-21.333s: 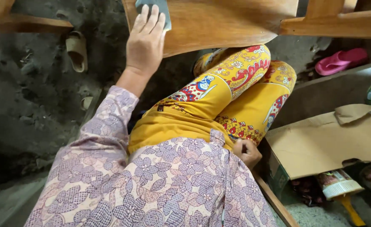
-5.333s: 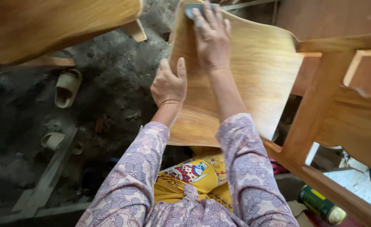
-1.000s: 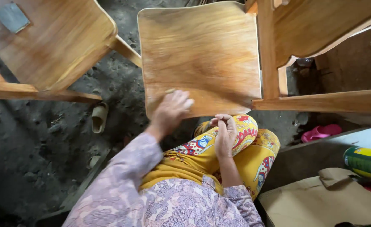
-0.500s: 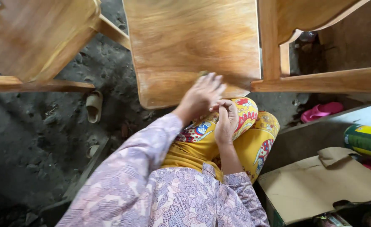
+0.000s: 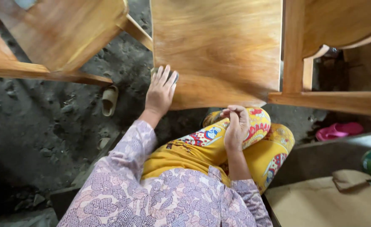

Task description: The person sits on the floor and sands the seat of a wooden chair using a sanding block held in their right hand. They move the block back and forth across the surface to smooth the wood.

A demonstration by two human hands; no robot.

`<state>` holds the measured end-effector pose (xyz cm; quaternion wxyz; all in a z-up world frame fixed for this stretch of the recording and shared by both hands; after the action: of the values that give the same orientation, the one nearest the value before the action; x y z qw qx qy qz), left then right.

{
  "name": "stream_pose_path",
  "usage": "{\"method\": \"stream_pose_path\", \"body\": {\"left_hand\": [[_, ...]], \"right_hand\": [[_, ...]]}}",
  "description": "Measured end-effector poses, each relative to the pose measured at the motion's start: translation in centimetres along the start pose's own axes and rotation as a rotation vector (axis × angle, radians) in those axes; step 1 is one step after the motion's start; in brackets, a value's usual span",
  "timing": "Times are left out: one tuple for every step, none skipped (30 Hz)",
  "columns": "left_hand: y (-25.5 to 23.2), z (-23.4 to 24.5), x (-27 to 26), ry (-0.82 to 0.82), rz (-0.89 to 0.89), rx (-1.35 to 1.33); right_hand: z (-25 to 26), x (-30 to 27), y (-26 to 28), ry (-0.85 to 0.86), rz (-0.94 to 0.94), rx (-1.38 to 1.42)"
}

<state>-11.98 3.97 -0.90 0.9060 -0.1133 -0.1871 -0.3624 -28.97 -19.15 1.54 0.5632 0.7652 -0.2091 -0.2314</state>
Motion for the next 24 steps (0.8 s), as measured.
{"method": "stream_pose_path", "body": {"left_hand": [[0.1,0.1,-0.5,0.039,0.041,0.013],[0.0,0.0,-0.9,0.079,0.080,0.023],[-0.6,-0.5,-0.6,0.075,0.081,0.031],[-1.6,-1.3,-0.3,0.087,0.064,0.090],[-2.5,-2.1,0.1,0.099,0.048,0.149],[-4.7,-1.3,2.1,0.101,0.045,0.150],[-7.3,-0.5,4.1,0.070,-0.097,0.199],[-10.1,0.3,5.8,0.044,-0.239,0.244],[-12.1,-3.0,6.3,0.050,-0.242,0.243],[-14.0,-6.2,7.0,0.004,-0.212,0.006],[-15.9,-9.3,7.6,-0.042,-0.180,-0.229],[-17.7,-10.7,8.4,-0.046,-0.184,-0.232],[-19.5,-12.1,9.2,0.012,-0.187,-0.298],[-21.3,-13.5,9.9,0.069,-0.188,-0.365],[-21.9,-13.6,10.9,0.066,-0.190,-0.367],[-22.5,-13.7,11.5,0.093,-0.179,-0.374],[-23.0,-13.7,12.2,0.119,-0.167,-0.381],[-22.3,-12.9,12.2,0.117,-0.163,-0.380],[-21.7,-12.0,12.3,0.117,-0.175,-0.396],[-21.0,-11.1,12.6,0.111,-0.192,-0.412],[-19.3,-11.7,12.2,0.104,-0.191,-0.411],[-17.6,-12.0,11.6,-0.008,-0.183,-0.393],[-15.9,-12.3,10.9,-0.121,-0.174,-0.375],[-14.1,-11.3,10.5,-0.128,-0.167,-0.370]], "right_hand": [[0.0,0.1,-0.1,0.001,-0.006,-0.007],[0.1,0.1,-0.2,-0.001,-0.012,-0.017],[0.0,0.2,-0.4,0.005,-0.009,-0.011],[0.2,0.2,-0.7,0.006,-0.010,-0.002],[0.4,0.3,-1.0,0.007,-0.010,0.007],[0.5,0.4,-1.1,0.005,-0.011,0.009],[0.7,0.5,-1.2,-0.007,-0.009,0.017],[1.0,0.2,-1.3,-0.021,-0.013,0.023],[1.1,0.1,-1.5,-0.025,-0.019,0.024],[1.3,0.3,-1.5,-0.039,-0.018,0.037],[1.5,0.4,-1.6,-0.053,-0.017,0.051],[1.5,0.5,-1.3,-0.056,-0.012,0.051],[1.5,0.6,-1.0,-0.071,-0.010,0.046],[1.5,0.6,-0.7,-0.084,-0.009,0.041],[1.8,0.9,-0.7,-0.085,-0.005,0.039],[2.2,1.0,-0.8,-0.109,-0.009,0.031],[2.5,1.1,-0.8,-0.133,-0.013,0.024],[2.4,1.0,-1.1,-0.128,-0.013,0.023],[2.4,0.8,-1.3,-0.132,-0.011,0.062],[2.2,0.9,-1.5,-0.137,-0.003,0.103],[1.8,0.9,-1.2,-0.132,0.002,0.102],[1.5,0.8,-0.8,-0.115,0.008,0.073],[1.1,0.7,-0.4,-0.098,0.014,0.044],[1.0,0.6,-0.4,-0.088,0.016,0.042]]}}
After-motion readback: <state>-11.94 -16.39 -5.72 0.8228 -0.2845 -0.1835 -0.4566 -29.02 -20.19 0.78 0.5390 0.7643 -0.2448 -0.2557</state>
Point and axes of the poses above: each hand's wrist, its own x-axis towards the middle knuckle, its own z-axis out of the back of the hand, y = z × x, the point moved 3 cm from there along x, towards the middle knuckle, and after that the axes turned 7 degrees about y, right-handed, at the moved point
